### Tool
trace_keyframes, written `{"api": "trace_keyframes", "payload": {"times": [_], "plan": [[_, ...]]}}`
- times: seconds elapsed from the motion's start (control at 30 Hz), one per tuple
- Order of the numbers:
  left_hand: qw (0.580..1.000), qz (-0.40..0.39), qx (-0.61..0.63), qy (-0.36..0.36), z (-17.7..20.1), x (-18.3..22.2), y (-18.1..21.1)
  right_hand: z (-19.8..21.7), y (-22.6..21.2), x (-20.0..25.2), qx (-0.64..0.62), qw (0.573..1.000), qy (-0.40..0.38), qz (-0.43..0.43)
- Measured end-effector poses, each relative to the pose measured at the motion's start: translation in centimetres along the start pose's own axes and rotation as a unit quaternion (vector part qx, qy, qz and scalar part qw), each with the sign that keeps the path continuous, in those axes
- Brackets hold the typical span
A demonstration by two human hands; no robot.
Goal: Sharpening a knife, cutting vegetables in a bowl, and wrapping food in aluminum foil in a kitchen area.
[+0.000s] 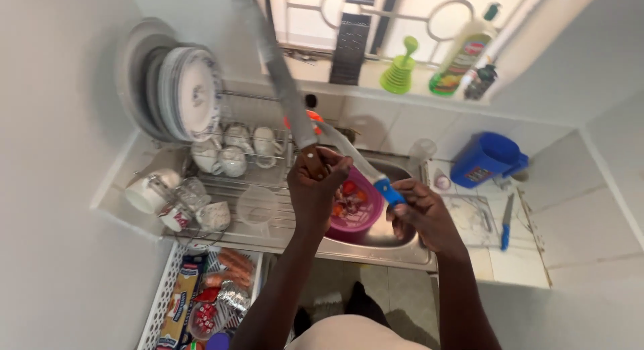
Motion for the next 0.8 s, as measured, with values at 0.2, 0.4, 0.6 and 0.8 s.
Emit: {"api": "trace_keyframes", "payload": {"times": [0.2,0.4,0.6,0.8], "plan": [[0.974,-0.022,-0.176,-0.142,-1.6,1.4,-1.7,6.3,1.6,1.3,0.094,0.995,-0.036,-0.006],[0.942,0.101,-0.247,-0.205,0.7,3.1,-8.2,13.7,2.3,1.3,0.13,0.99,0.002,-0.052],[0.895,0.142,-0.362,-0.218,0.7,6.0,-8.7,12.0,2.2,0.0,0.399,0.916,-0.042,-0.009],[0.87,0.108,-0.432,-0.211,-0.1,6.8,-8.4,14.3,4.2,-2.5,0.472,0.874,-0.111,-0.027]]}}
Point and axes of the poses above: each hand's wrist, its own x-axis away from the middle knuckle, its own z-axis out of the back of the hand, y = z × x, the point moved 3 cm from there along -x, towards the middle knuckle, and after that the axes turned 4 degrees about -z, right-handed, at the moved point
